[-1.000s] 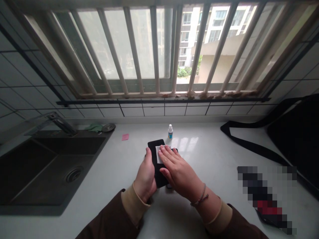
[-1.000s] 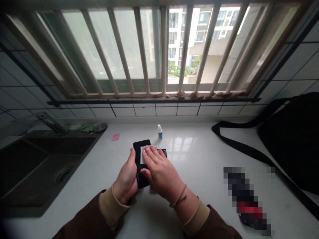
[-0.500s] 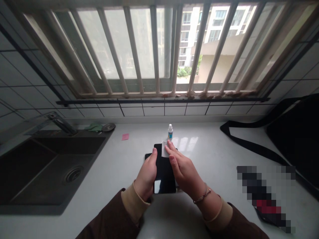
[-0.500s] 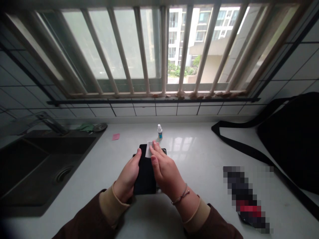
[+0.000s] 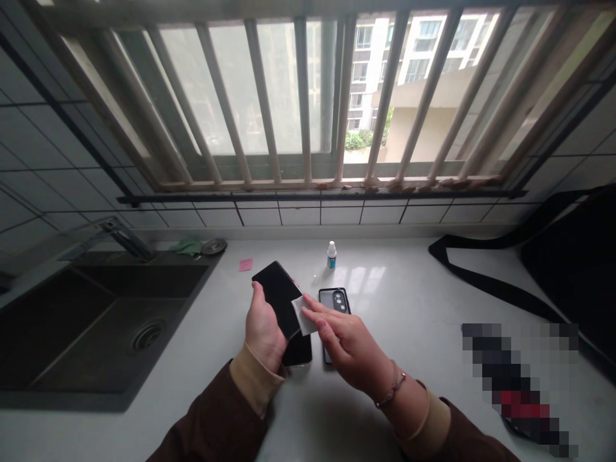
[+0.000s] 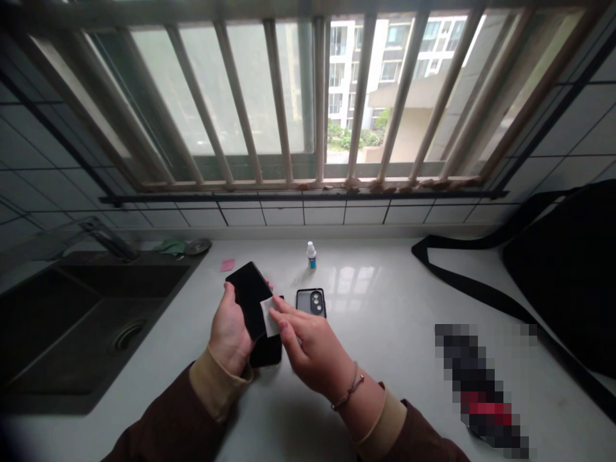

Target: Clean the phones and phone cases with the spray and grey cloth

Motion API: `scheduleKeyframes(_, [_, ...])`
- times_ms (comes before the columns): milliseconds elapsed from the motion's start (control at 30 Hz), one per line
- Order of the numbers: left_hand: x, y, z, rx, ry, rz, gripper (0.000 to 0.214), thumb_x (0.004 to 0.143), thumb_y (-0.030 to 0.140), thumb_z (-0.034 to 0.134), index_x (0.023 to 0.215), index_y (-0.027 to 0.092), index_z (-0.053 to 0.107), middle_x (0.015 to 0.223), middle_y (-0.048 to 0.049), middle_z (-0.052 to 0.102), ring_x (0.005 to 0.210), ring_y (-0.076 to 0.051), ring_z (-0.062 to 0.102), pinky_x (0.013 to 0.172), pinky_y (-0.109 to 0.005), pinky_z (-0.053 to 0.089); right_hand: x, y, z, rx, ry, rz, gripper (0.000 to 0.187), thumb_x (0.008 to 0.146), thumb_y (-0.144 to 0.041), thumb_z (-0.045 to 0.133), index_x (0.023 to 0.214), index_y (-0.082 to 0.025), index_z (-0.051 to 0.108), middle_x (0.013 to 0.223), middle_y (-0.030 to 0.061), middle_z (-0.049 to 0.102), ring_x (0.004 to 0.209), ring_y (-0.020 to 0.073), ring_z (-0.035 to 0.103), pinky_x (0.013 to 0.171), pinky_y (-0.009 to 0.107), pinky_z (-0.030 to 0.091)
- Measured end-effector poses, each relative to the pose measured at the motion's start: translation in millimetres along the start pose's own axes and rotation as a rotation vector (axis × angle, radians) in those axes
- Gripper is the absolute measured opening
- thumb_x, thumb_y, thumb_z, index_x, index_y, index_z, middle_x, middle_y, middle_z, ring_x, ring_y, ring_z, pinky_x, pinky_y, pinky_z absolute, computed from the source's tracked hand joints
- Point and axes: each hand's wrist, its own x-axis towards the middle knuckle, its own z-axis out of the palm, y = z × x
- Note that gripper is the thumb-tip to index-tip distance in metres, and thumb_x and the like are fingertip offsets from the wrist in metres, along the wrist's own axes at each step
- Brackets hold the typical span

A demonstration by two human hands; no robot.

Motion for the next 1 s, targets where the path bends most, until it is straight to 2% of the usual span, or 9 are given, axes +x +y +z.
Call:
scheduleKeyframes(133, [-1.0,0.6,0.7,-0.041,-0.061,-0.039,0.066,0.106,0.064,0.034,0.111,0.011,0.074,0.097,-0.0148,0.077,0.084,-0.025,0.076,0.082,-0.041,0.064,0.3,1.5,2.0,0.021,0.039,0.0,0.042,0.111,-0.033,0.043,0.144,-0.022,0.066,0.155,0.0069,0.057,0.144,0.0254,0.055,0.12,0.045,0.051])
scheduleKeyframes(333, [-14.5,-16.1,2.1,0.104,-0.206,-0.275,0.057,0.104,0.058,0.051,0.125,0.01,0.072,0.109,-0.0192,0.079,0.096,-0.031,0.079,0.092,-0.045,0.063,1.4,7.6,2.7,-0.054,0.134,0.012,0.044,0.111,-0.031,0.043,0.148,-0.018,0.063,0.159,0.0103,0.052,0.148,0.0261,0.051,0.123,0.046,0.047])
scheduleKeyframes(500, [-20.1,-23.3,1.6,0.206,-0.218,-0.219,0.044,0.103,0.044,0.06,0.129,0.01,0.072,0.107,-0.018,0.081,0.099,-0.03,0.08,0.095,-0.041,0.063,3.0,12.2,-1.3,-0.138,0.213,0.052,0.044,0.11,-0.031,0.041,0.146,-0.02,0.064,0.158,0.0095,0.053,0.146,0.0266,0.053,0.122,0.047,0.048])
scheduleKeyframes(633, [-19.9,-21.8,-0.1,0.352,-0.286,-0.193,0.036,0.1,0.039,0.066,0.121,0.011,0.076,0.103,-0.0162,0.082,0.093,-0.028,0.079,0.086,-0.036,0.063,3.7,16.9,-5.9,-0.148,0.278,0.102,0.043,0.11,-0.034,0.041,0.142,-0.023,0.069,0.152,0.0081,0.06,0.143,0.0268,0.057,0.121,0.049,0.049])
scheduleKeyframes(767, [-18.1,-19.8,-4.7,0.535,-0.409,-0.167,0.041,0.097,0.049,0.069,0.111,0.011,0.078,0.094,-0.0121,0.08,0.081,-0.022,0.075,0.071,-0.028,0.059,4.9,21.3,-10.1,-0.121,0.312,0.151,0.043,0.109,-0.038,0.044,0.139,-0.022,0.071,0.151,0.0091,0.062,0.142,0.0278,0.058,0.121,0.049,0.048])
scheduleKeyframes(933, [-18.0,-15.6,-8.5,0.689,-0.494,-0.191,0.045,0.095,0.058,0.066,0.091,0.014,0.075,0.061,-0.0017,0.063,0.048,-0.012,0.053,0.047,-0.023,0.041,6.1,24.4,-16.7,0.015,0.337,0.235,0.042,0.107,-0.045,0.048,0.13,-0.023,0.077,0.142,0.0084,0.07,0.136,0.0285,0.064,0.119,0.05,0.05])
scheduleKeyframes(1000, [-19.0,-12.1,-8.1,0.716,-0.54,-0.213,0.046,0.095,0.059,0.065,0.087,0.014,0.074,0.057,-0.0001,0.059,0.042,-0.011,0.044,0.045,-0.023,0.036,6.9,24.6,-20.4,0.072,0.35,0.27,0.042,0.106,-0.049,0.052,0.125,-0.024,0.079,0.136,0.0081,0.074,0.133,0.0293,0.067,0.117,0.05,0.052])
